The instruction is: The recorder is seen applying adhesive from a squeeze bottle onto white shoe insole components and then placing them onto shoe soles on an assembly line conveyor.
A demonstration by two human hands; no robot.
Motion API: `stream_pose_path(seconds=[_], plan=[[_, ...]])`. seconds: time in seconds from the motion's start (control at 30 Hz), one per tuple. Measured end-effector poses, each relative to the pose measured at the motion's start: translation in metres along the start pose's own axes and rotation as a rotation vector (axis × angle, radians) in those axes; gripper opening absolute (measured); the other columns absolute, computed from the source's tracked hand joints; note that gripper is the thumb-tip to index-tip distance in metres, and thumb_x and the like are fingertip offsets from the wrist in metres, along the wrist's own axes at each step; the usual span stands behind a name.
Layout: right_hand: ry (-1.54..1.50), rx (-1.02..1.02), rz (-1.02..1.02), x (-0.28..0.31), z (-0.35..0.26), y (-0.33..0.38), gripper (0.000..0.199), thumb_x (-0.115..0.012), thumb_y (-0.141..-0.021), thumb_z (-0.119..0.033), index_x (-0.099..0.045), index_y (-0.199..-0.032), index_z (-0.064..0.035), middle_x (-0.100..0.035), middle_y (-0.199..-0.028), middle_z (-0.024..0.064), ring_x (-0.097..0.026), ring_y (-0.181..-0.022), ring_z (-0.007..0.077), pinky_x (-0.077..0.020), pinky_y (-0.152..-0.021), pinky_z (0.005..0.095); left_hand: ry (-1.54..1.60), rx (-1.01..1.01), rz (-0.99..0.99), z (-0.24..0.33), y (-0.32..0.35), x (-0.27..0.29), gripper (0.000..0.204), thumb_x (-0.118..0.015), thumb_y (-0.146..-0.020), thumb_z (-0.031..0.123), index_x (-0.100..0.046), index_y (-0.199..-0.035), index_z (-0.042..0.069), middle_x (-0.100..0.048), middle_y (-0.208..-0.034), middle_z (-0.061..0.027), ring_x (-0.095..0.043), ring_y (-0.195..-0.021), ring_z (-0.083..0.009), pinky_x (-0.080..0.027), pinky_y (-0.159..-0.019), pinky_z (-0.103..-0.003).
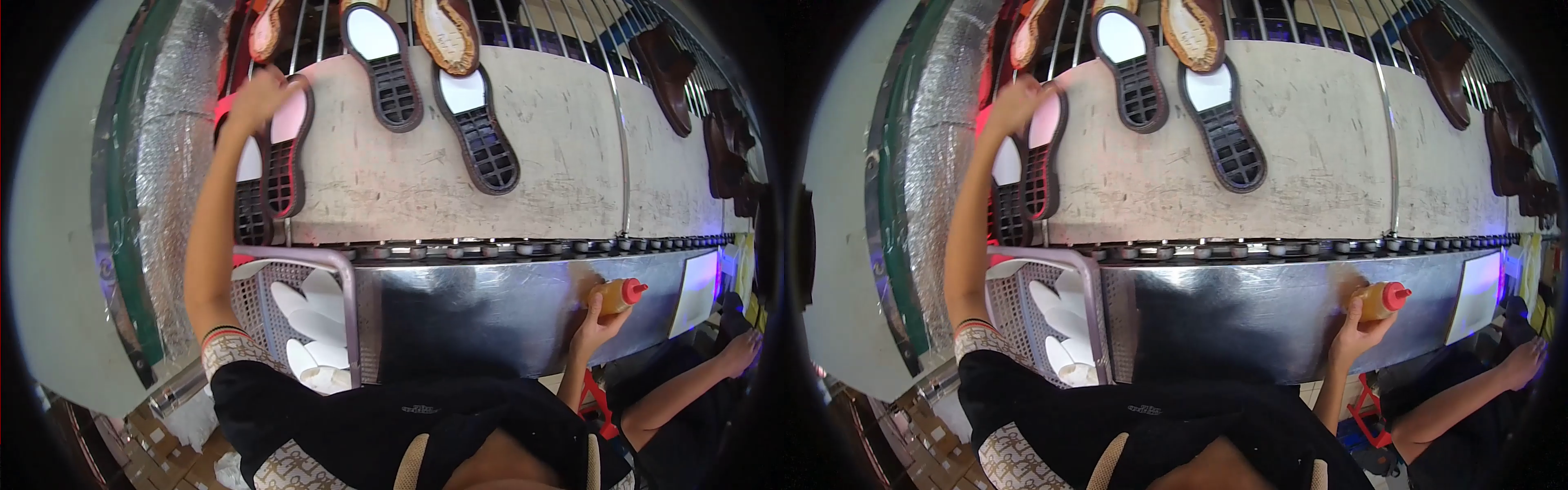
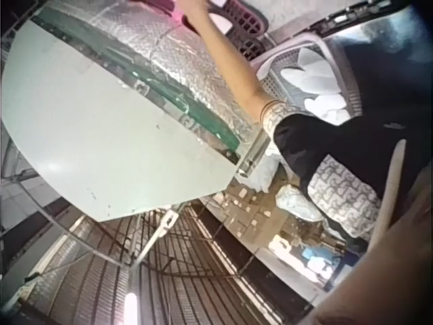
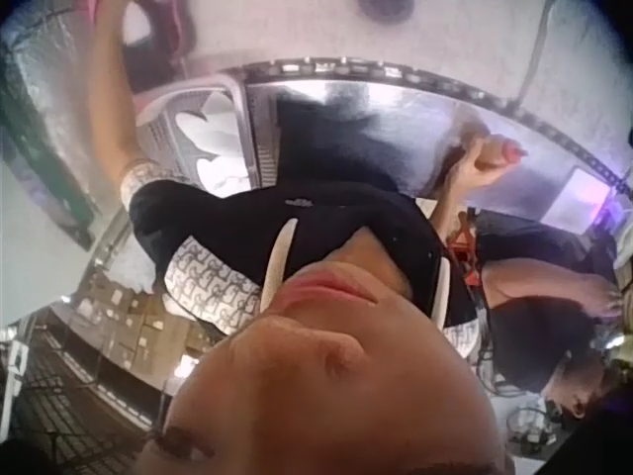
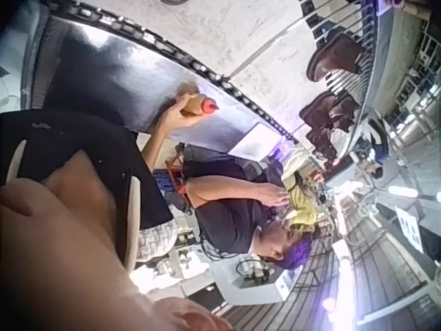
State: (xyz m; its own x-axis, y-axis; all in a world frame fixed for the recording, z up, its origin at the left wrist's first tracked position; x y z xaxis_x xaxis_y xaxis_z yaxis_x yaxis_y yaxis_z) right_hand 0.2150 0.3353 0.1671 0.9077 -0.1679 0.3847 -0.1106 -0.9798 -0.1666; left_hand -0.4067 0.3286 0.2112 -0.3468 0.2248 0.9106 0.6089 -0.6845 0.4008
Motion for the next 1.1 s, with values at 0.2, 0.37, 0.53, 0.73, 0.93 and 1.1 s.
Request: stream_pose_path(seconds=[0.2,0.37,0.53,0.73,0.93,1.1], plan=[[0.002,0.013,0.044,0.005,0.005,0.003,0.051,-0.061,-0.086,-0.012,-0.035,-0.128,-0.0006,-0.051,-0.112,0.0097,-0.052,-0.100,0.0193,-0.0411,-0.089,0.0313,0.458,0.093,0.652,-0.043,-0.110,0.042,0.131,-0.075,-0.047,0.067,-0.014,-0.142,-0.001,-0.024,-0.143,-0.0263,-0.035,-0.128,-0.0364,-0.032,-0.104,-0.042],[0.124,0.068,0.081,0.010,0.006,0.004,0.052,-0.061,-0.085,-0.010,-0.035,-0.129,0.0006,-0.050,-0.115,0.0104,-0.051,-0.102,0.0201,-0.0395,-0.091,0.0315,0.581,0.238,0.371,-0.026,-0.144,0.009,0.107,-0.075,-0.048,0.063,-0.048,-0.123,-0.008,-0.056,-0.119,-0.0227,-0.055,-0.111,-0.0285,-0.044,-0.091,-0.034],[-0.001,-0.020,0.043,0.000,0.002,0.010,0.055,-0.061,-0.085,-0.012,-0.034,-0.131,0.0016,-0.049,-0.115,0.0110,-0.050,-0.104,0.0206,-0.0385,-0.093,0.0323,0.607,0.226,0.307,-0.051,-0.088,0.038,0.077,-0.074,-0.056,0.056,-0.064,-0.095,-0.010,-0.066,-0.085,-0.0138,-0.065,-0.073,-0.0191,-0.049,-0.063,-0.028],[-0.009,-0.027,0.055,0.004,0.003,0.005,0.055,-0.064,-0.084,-0.016,-0.037,-0.129,0.0016,-0.050,-0.114,0.0115,-0.049,-0.103,0.0208,-0.0382,-0.092,0.0317,0.670,0.214,0.176,-0.046,-0.002,0.002,0.062,-0.075,-0.058,0.055,-0.065,-0.076,-0.004,-0.060,-0.070,-0.0055,-0.056,-0.061,-0.0122,-0.040,-0.051,-0.026],[-0.008,0.044,0.028,-0.006,-0.003,-0.001,0.056,-0.065,-0.082,-0.016,-0.038,-0.128,0.0011,-0.052,-0.113,0.0117,-0.050,-0.101,0.0207,-0.0391,-0.090,0.0310,0.355,0.254,0.507,-0.004,0.012,-0.007,0.120,-0.067,-0.054,0.069,-0.022,-0.139,-0.004,-0.035,-0.136,-0.0286,-0.038,-0.125,-0.0406,-0.034,-0.100,-0.048],[-0.107,-0.014,-0.023,-0.003,-0.019,-0.001,0.056,-0.068,-0.078,-0.014,-0.042,-0.125,-0.0022,-0.055,-0.110,0.0129,-0.054,-0.098,0.0216,-0.0431,-0.086,0.0331,0.209,-0.386,0.714,-0.014,0.012,-0.031,0.099,-0.078,-0.059,0.048,-0.036,-0.136,0.002,-0.040,-0.138,-0.0150,-0.035,-0.129,-0.0303,-0.026,-0.108,-0.038]])
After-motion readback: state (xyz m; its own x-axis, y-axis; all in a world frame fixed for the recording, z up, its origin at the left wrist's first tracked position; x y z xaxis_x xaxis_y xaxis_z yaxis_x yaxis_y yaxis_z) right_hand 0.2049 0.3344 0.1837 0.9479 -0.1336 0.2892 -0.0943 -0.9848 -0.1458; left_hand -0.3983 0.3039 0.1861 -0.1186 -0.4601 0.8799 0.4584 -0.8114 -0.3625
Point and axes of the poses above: each hand's wrist, its own y-axis away from the middle knuckle, its own x-axis out of the back of the hand, z = x × y, the point moved 2 cm from there along -y, towards the middle knuckle
